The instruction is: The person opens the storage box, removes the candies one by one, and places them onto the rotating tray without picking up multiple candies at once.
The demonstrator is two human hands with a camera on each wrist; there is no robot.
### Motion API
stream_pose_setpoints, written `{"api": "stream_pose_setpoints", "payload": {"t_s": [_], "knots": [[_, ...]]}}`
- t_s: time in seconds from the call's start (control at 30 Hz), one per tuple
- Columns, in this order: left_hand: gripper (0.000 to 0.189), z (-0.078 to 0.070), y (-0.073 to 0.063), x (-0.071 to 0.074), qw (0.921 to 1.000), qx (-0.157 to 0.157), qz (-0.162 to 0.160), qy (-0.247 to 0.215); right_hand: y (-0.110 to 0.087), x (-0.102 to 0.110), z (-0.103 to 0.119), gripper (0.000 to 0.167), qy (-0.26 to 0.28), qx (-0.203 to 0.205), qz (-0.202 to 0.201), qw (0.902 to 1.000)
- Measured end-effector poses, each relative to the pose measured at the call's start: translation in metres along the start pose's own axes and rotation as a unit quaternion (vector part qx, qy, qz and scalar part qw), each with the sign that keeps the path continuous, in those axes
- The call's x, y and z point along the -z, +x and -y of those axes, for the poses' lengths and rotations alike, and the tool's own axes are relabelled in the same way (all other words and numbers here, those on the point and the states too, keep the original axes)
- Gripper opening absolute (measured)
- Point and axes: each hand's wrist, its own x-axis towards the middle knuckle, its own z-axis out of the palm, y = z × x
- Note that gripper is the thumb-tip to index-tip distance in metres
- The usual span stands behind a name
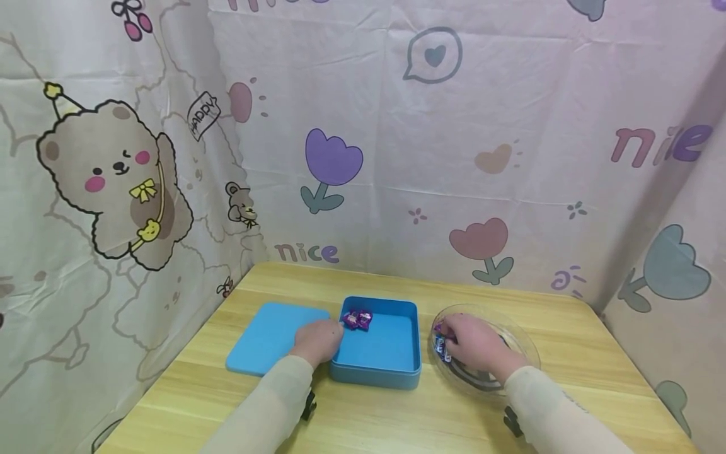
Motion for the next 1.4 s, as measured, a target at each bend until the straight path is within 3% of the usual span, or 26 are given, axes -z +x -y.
{"api": "stream_pose_setpoints", "payload": {"t_s": [0.17,0.43,0.8,1.0,1.17,1.4], "knots": [[0.033,0.0,0.001,0.001,1.0,-0.003,0.002,0.006,0.005,0.001,0.014,0.012,0.019,0.0,-0.018,0.9997],[0.037,-0.001,0.001,0.001,0.9998,0.011,0.0,-0.014,0.021,0.002,0.046,0.022,0.016,0.037,-0.024,0.9989],[0.038,-0.002,-0.002,0.002,0.9998,0.01,-0.004,-0.018,0.048,-0.009,0.082,0.03,0.028,0.043,0.025,0.9984],[0.029,-0.001,-0.002,0.003,0.9998,-0.015,-0.004,0.013,0.064,-0.019,0.099,0.039,0.016,0.053,0.062,0.9966],[0.022,0.001,-0.001,0.002,0.9992,-0.025,-0.005,0.029,0.078,-0.03,0.112,0.051,0.009,0.047,0.104,0.9934],[0.02,0.001,0.0,0.0,0.9987,-0.03,-0.008,0.039,0.09,-0.048,0.118,0.056,0.007,0.017,0.138,0.9903]]}}
